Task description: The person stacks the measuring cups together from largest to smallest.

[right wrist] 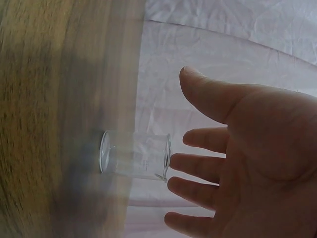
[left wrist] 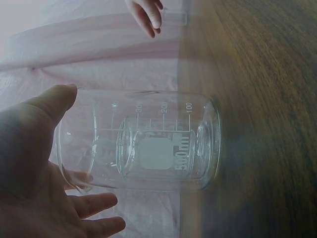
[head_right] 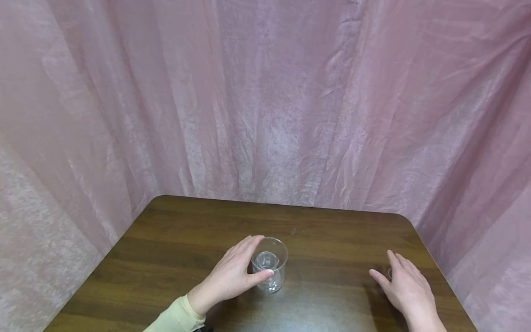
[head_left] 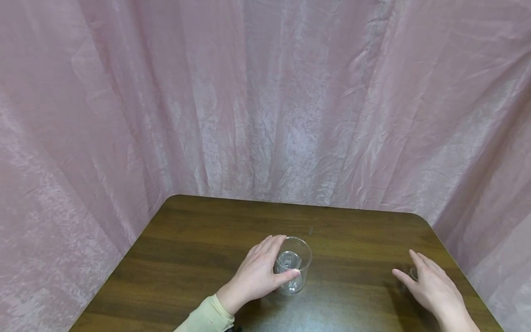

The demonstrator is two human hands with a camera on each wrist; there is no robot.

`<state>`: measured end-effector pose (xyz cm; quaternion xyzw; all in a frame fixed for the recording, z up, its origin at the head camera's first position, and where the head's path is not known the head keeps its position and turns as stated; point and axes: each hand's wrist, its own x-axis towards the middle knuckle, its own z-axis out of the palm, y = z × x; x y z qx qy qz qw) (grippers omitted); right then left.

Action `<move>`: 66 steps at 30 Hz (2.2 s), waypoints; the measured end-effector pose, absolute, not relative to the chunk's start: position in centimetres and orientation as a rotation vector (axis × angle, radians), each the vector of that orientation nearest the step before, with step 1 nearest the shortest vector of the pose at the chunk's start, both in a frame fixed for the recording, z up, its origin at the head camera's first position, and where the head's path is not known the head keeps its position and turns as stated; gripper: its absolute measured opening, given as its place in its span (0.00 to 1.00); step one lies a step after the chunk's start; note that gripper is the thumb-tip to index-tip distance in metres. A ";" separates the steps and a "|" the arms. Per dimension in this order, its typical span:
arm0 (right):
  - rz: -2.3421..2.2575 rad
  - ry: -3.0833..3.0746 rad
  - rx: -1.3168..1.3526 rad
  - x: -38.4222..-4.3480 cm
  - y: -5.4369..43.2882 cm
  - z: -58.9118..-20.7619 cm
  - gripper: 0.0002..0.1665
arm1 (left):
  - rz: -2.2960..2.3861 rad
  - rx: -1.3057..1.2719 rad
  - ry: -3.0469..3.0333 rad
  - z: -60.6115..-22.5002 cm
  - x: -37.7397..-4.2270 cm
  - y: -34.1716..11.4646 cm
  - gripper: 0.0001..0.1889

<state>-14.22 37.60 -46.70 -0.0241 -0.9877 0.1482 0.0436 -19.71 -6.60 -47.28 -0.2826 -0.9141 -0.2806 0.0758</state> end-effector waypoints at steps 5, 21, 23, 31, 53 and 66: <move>0.450 -3.045 -0.096 -14.1 37.9 -46.8 0.56 | -0.842 -0.842 -2.753 -47.2 -19.7 -6.6 0.48; 0.449 -3.120 -0.151 -14.0 38.9 -47.2 0.57 | -0.847 -0.833 -2.753 -47.4 -19.6 -6.6 0.47; 0.452 -3.135 -0.159 -14.1 38.9 -47.3 0.57 | -0.849 -0.834 -2.755 -47.4 -19.6 -6.6 0.47; 0.477 -3.188 -0.193 -14.1 39.1 -47.4 0.58 | -0.844 -0.836 -2.756 -47.3 -19.7 -6.6 0.48; 0.547 -3.223 -0.324 -13.7 39.9 -46.7 0.54 | -0.858 -0.846 -2.746 -47.4 -19.8 -6.6 0.47; 0.551 -3.174 -0.367 -13.4 40.1 -46.5 0.48 | -0.860 -0.845 -2.737 -47.5 -19.8 -6.5 0.47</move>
